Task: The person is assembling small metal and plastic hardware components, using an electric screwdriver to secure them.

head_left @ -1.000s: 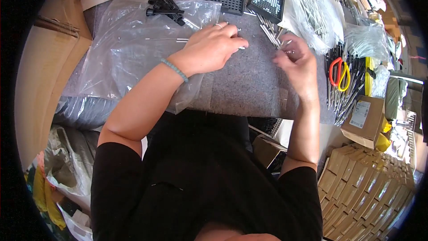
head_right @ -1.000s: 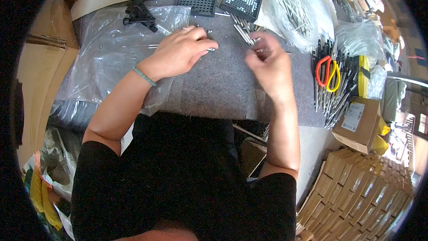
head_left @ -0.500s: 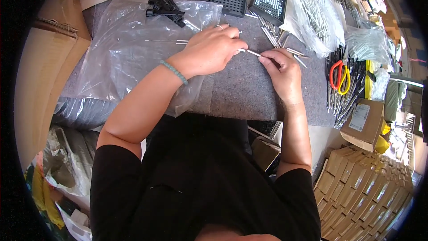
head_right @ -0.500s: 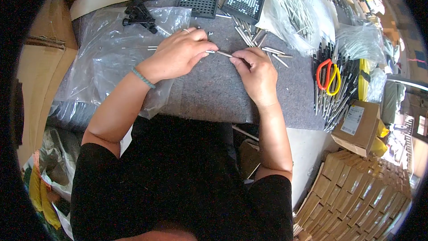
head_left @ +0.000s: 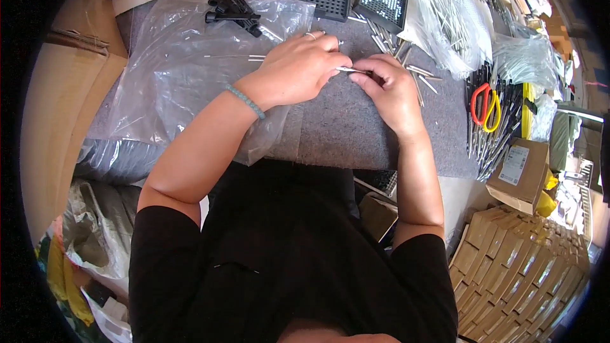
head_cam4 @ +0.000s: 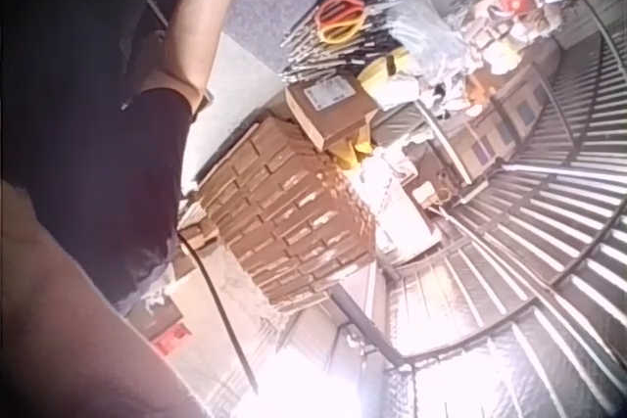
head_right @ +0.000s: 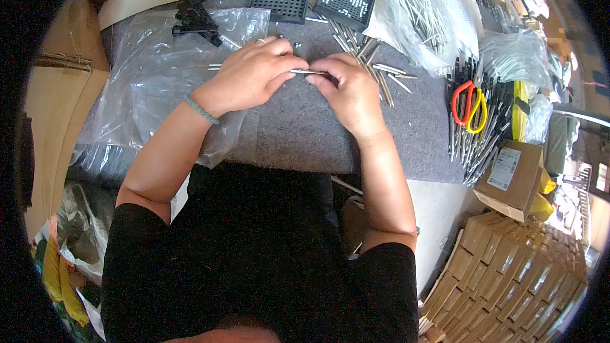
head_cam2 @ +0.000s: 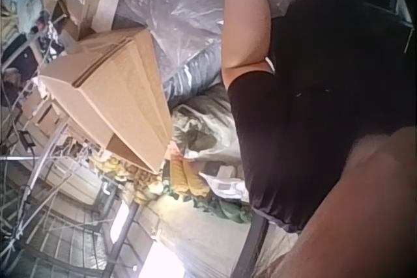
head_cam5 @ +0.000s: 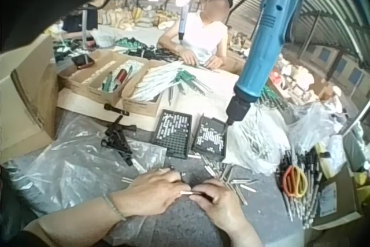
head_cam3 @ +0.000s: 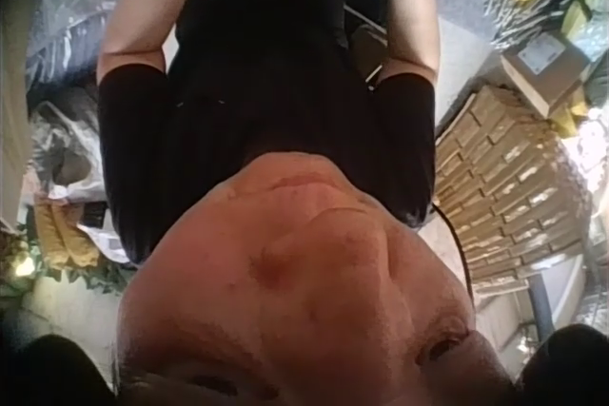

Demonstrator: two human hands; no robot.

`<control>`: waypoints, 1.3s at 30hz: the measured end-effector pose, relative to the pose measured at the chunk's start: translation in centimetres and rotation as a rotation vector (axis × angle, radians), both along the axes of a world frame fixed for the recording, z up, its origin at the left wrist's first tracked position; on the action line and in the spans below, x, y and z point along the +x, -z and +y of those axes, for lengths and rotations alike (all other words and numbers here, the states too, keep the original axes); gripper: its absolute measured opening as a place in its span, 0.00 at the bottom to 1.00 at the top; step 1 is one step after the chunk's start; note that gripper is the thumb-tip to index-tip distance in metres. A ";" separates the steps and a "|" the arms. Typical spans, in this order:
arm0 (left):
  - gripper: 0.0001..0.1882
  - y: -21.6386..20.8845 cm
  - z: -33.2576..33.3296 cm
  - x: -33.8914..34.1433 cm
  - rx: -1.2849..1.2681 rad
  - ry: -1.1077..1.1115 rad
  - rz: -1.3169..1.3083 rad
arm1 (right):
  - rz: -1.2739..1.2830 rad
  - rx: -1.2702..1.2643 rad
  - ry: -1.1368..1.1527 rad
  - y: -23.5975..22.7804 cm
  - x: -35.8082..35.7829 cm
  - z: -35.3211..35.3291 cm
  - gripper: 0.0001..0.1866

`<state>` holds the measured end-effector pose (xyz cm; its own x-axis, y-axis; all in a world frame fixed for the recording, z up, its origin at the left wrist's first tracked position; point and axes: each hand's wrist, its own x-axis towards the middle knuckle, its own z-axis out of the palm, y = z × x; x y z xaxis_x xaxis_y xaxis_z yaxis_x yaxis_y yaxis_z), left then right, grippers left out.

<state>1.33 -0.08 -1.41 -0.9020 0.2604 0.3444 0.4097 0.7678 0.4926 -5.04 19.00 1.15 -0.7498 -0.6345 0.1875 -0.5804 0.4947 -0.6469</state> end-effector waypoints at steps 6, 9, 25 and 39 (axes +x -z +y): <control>0.10 -0.1 0.0 0.0 -0.005 -0.005 -0.013 | -0.068 0.114 0.033 0.2 -0.5 0.9 0.06; 0.10 -0.2 0.0 -0.1 0.006 -0.006 -0.040 | 0.106 0.064 -0.048 0.9 -0.3 0.1 0.08; 0.10 -0.1 -0.2 0.0 -0.009 0.029 0.051 | 0.090 -0.883 -0.234 -10.6 -10.4 -4.4 0.29; 0.10 -0.3 -0.2 0.2 -0.013 0.003 0.028 | 0.001 -0.914 0.067 -13.7 -8.5 -9.0 0.21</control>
